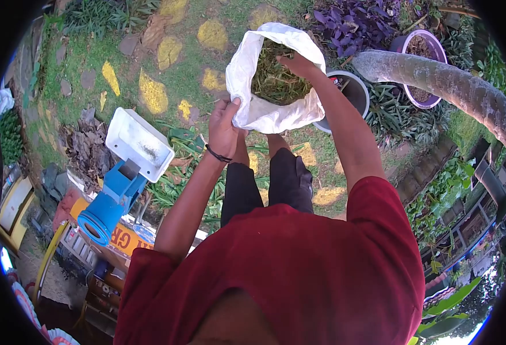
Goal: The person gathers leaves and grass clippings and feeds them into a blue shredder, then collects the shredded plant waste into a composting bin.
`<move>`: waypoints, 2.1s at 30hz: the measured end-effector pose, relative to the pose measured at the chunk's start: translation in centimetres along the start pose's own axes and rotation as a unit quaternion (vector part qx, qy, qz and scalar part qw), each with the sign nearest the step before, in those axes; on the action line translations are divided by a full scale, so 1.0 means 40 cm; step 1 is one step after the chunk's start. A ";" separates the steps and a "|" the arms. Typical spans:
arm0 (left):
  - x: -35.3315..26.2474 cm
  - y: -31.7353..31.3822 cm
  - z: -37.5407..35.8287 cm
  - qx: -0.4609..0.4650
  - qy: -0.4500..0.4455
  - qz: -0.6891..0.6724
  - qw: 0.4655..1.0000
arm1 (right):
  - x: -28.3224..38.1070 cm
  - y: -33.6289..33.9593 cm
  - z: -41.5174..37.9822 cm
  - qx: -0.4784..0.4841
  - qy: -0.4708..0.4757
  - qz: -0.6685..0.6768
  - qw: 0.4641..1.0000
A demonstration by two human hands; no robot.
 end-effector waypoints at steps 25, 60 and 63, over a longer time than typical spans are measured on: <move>-0.166 0.074 -0.197 -0.009 0.078 0.299 0.951 | 0.107 0.057 -0.336 0.195 -0.005 0.325 0.925; 0.857 1.084 -1.729 -0.386 0.075 0.268 0.880 | 0.764 -0.656 -1.211 0.576 -0.269 0.221 0.740; 1.001 1.097 -1.791 -0.386 0.169 0.007 0.907 | 0.851 -0.701 -1.214 0.567 -0.297 0.332 0.693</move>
Point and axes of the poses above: each hand's wrist, its own z-axis towards the middle knuckle, its own y-axis out of the back of the hand, x = y × z, the point moved 6 cm from there along z, towards the middle knuckle, and after that the axes turned 7 degrees about x, right-handed, at the moved point
